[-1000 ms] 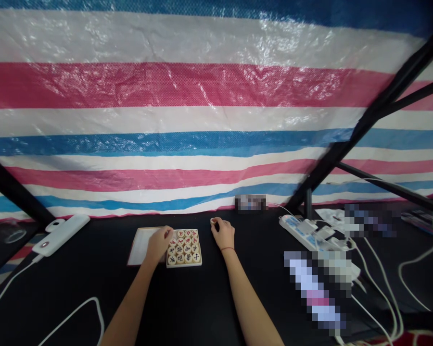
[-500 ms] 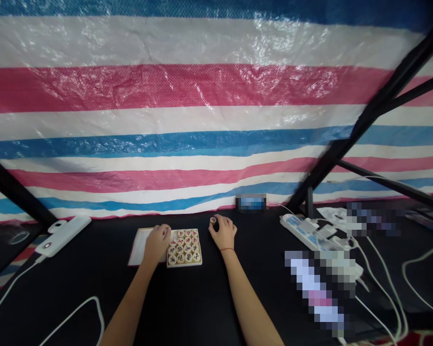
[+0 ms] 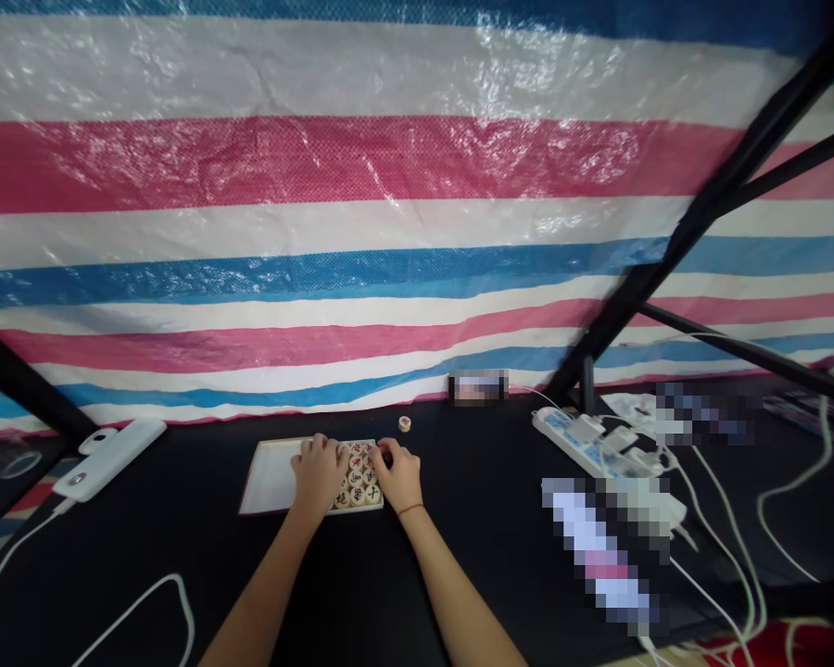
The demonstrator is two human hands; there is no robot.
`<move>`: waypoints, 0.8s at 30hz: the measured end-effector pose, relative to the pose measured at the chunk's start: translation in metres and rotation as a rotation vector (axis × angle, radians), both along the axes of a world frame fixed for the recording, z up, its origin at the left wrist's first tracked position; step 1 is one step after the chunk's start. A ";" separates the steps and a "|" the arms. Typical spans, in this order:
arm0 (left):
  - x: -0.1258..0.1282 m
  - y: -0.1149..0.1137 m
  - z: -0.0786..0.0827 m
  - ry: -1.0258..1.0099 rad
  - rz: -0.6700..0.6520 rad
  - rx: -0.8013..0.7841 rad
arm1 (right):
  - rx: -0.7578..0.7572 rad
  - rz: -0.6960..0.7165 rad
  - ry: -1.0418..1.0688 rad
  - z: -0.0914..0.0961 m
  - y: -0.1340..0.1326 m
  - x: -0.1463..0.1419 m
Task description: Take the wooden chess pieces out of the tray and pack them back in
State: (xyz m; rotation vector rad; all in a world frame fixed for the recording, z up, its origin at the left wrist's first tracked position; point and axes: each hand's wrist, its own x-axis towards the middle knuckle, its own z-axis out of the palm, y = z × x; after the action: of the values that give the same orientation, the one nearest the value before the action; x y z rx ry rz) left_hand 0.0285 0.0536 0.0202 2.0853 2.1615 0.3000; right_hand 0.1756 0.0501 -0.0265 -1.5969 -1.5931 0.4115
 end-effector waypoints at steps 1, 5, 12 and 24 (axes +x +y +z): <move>0.000 0.000 0.000 -0.015 -0.004 0.002 | -0.006 0.002 0.005 0.000 0.000 0.001; -0.001 -0.002 0.004 -0.122 0.002 0.031 | 0.071 -0.025 -0.014 0.004 -0.002 0.002; 0.004 -0.011 0.011 -0.700 0.016 0.047 | 0.328 0.222 -0.045 0.022 -0.011 -0.010; -0.004 -0.015 -0.015 -1.238 0.097 0.207 | 0.077 -0.312 -0.125 -0.017 0.038 0.075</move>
State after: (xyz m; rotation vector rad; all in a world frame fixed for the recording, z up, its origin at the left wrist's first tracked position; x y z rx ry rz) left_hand 0.0249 0.0389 0.0052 1.2022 1.4314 1.4003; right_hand 0.2504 0.0879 -0.0433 -1.8029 -1.3991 0.0849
